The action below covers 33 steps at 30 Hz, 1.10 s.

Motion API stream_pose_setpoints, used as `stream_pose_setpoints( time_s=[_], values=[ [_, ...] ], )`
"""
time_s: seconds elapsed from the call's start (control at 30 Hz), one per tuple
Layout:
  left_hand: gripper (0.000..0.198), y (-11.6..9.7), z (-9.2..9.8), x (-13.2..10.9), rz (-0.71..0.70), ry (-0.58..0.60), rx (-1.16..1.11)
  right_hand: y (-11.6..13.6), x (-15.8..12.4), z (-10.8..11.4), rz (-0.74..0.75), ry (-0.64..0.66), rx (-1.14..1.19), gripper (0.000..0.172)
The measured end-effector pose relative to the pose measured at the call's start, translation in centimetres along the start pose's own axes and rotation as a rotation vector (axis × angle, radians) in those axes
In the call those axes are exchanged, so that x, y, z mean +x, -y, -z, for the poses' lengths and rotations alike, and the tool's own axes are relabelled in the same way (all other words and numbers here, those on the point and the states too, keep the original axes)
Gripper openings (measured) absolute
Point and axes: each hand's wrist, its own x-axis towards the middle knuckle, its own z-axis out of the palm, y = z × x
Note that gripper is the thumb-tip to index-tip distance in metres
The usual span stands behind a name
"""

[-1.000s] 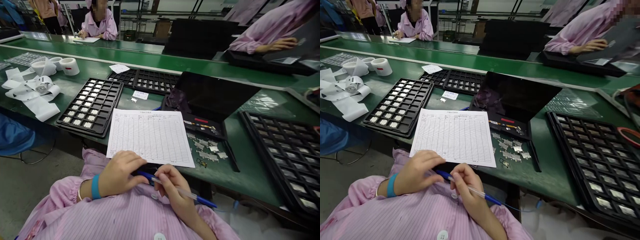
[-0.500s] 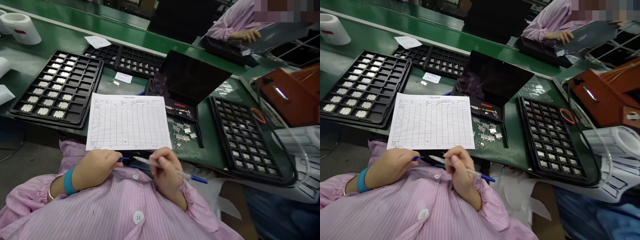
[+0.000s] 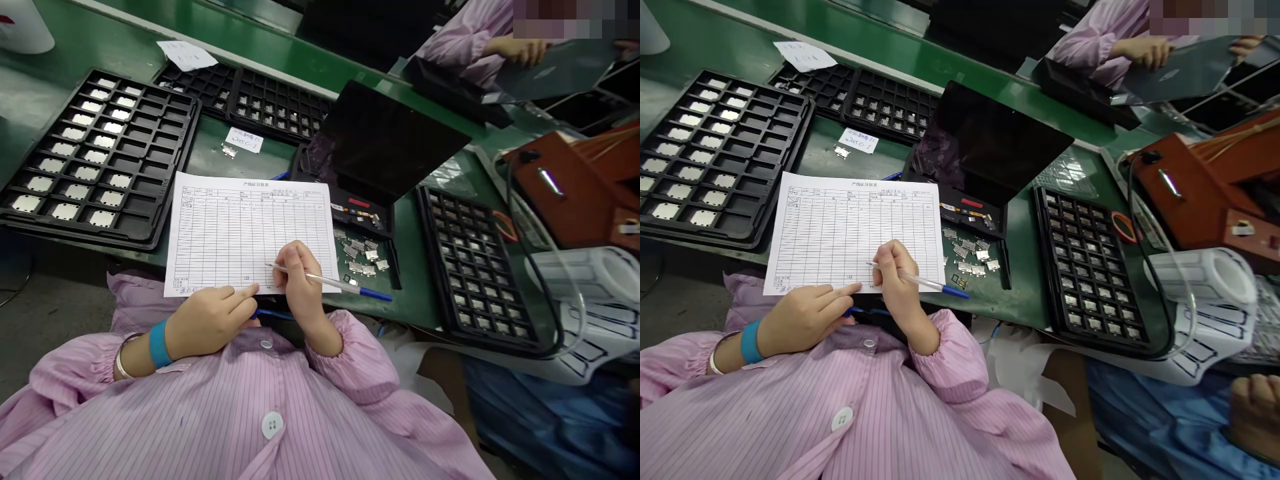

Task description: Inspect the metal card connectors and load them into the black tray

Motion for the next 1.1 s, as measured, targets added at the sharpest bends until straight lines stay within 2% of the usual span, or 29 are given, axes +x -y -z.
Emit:
stream_pose_setpoints(
  time_s=[0.07, 0.23, 0.57, 0.77, 0.83, 0.97, 1.03, 1.1],
  values=[
    [0.027, 0.1, 0.0, 0.1, 0.004, 0.001, -0.014, -0.2, -0.2, -0.1, 0.003, 0.027, -0.069, 0.044],
    [0.026, 0.2, 0.0, 0.1, 0.017, -0.005, -0.022, -0.3, -0.3, -0.1, 0.083, -0.037, -0.213, 0.05],
    [0.025, 0.1, -0.2, 0.3, 0.042, -0.019, -0.027, -0.4, 0.3, 0.2, 0.1, -0.014, -0.202, 0.047],
    [0.023, 0.1, -0.2, 0.3, 0.03, -0.03, -0.024, 0.1, 0.0, -0.6, -0.022, 0.022, -0.153, 0.041],
    [0.023, 0.0, -0.2, 0.3, 0.025, -0.038, -0.027, 0.0, -0.2, -0.9, -0.012, -0.015, -0.2, 0.043],
    [0.025, 0.1, -0.3, 0.2, 0.017, -0.029, -0.02, -0.5, -0.5, -0.9, 0.102, -0.146, -0.306, 0.047],
    [0.025, 0.1, -0.4, 0.1, 0.012, -0.023, -0.024, -0.5, -0.6, -0.8, 0.101, -0.142, -0.294, 0.047],
    [0.024, 0.2, -0.4, 0.1, 0.014, -0.027, -0.034, -0.5, -0.6, -0.7, 0.063, -0.08, -0.249, 0.043]
  ],
)
